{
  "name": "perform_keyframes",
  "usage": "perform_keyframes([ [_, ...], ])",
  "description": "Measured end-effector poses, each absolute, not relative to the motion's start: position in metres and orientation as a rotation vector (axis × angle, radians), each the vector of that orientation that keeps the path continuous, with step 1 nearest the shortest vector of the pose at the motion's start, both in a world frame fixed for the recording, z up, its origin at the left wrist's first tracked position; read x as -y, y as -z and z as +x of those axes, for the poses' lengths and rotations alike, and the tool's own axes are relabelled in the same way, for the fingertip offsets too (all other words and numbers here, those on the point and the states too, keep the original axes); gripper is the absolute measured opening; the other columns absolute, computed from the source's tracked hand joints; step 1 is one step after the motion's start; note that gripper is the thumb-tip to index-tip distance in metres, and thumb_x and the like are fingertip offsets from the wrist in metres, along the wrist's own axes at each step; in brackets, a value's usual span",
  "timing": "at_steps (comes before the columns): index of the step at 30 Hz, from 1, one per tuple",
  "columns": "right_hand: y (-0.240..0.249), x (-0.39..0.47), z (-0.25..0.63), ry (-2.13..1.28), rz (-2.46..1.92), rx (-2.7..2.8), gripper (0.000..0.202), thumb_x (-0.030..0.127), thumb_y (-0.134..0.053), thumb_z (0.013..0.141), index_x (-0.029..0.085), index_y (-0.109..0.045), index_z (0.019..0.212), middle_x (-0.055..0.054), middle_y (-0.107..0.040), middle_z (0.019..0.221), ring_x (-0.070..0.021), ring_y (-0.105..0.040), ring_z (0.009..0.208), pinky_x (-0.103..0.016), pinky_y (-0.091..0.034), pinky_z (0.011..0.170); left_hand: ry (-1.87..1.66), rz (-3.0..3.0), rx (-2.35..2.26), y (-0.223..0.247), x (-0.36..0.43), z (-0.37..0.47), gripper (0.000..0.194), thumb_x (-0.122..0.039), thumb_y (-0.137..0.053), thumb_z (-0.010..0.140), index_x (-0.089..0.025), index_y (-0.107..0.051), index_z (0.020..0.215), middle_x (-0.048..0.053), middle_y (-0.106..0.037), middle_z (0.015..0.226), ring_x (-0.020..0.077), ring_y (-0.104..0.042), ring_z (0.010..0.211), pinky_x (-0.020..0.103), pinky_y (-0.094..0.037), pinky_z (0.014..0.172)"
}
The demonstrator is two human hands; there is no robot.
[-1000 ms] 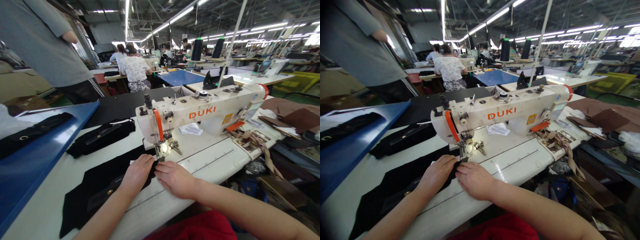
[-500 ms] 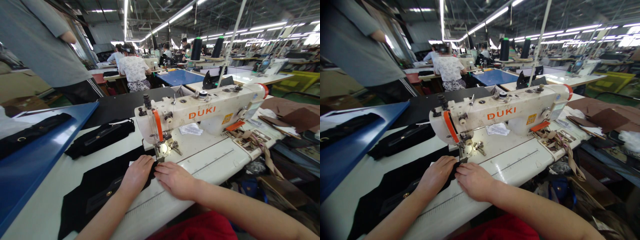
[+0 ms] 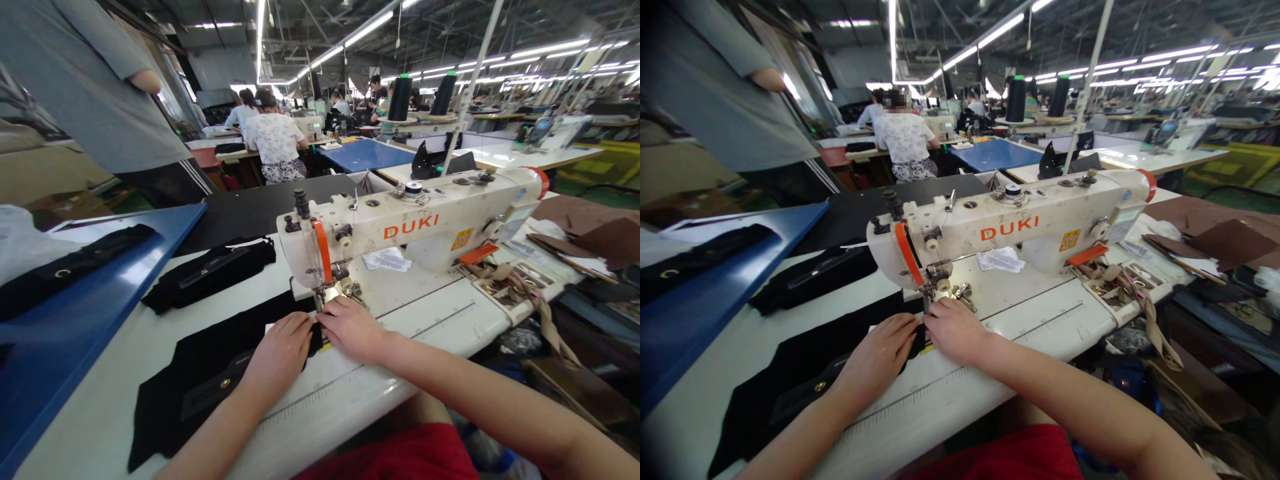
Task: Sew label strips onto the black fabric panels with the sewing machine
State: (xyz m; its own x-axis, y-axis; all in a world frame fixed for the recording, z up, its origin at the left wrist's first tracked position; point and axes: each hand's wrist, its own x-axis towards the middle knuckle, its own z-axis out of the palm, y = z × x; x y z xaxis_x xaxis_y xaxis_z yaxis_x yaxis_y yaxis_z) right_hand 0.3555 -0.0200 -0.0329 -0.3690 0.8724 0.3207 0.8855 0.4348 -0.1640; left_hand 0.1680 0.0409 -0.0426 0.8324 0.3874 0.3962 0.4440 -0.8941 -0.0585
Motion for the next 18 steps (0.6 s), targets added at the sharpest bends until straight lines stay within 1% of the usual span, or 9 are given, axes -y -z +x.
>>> perform_keyframes([
  [4,0.033,0.017,0.357,0.114,-1.496,2.364,0.012,0.019,-0.053,0.093,0.014,-0.063,0.096,-0.007,-0.056,0.089,-0.0213,-0.048,0.091,-0.034,-0.042,0.083,0.511,-2.875,0.719,0.046,-0.037,0.165,0.039,-0.024,-0.035,0.096,-0.009,-0.063,0.118,0.014,-0.064,0.121,0.0253,-0.059,0.112,0.042,-0.051,0.096],
  [7,0.034,0.016,0.358,0.160,-1.476,2.373,0.013,0.019,-0.051,0.094,0.014,-0.063,0.094,-0.006,-0.057,0.087,-0.0212,-0.048,0.089,-0.033,-0.041,0.081,0.454,-2.895,0.767,0.047,-0.035,0.163,0.040,-0.026,-0.036,0.096,-0.010,-0.061,0.122,0.013,-0.063,0.125,0.0251,-0.058,0.116,0.043,-0.050,0.099],
  [15,0.034,0.012,0.371,0.153,-1.455,2.409,0.016,0.017,-0.051,0.094,0.013,-0.065,0.089,-0.007,-0.059,0.085,-0.0205,-0.050,0.088,-0.033,-0.042,0.082,0.466,-2.944,0.775,0.047,-0.034,0.176,0.039,-0.027,-0.039,0.095,-0.013,-0.060,0.124,0.012,-0.062,0.127,0.0239,-0.056,0.120,0.042,-0.047,0.102],
  [18,0.034,0.009,0.377,0.162,-1.456,2.407,0.016,0.018,-0.051,0.094,0.012,-0.065,0.090,-0.008,-0.060,0.087,-0.0206,-0.051,0.089,-0.033,-0.041,0.083,0.476,-2.951,0.765,0.048,-0.039,0.183,0.039,-0.026,-0.039,0.095,-0.011,-0.060,0.124,0.013,-0.063,0.126,0.0243,-0.057,0.118,0.043,-0.048,0.100],
])
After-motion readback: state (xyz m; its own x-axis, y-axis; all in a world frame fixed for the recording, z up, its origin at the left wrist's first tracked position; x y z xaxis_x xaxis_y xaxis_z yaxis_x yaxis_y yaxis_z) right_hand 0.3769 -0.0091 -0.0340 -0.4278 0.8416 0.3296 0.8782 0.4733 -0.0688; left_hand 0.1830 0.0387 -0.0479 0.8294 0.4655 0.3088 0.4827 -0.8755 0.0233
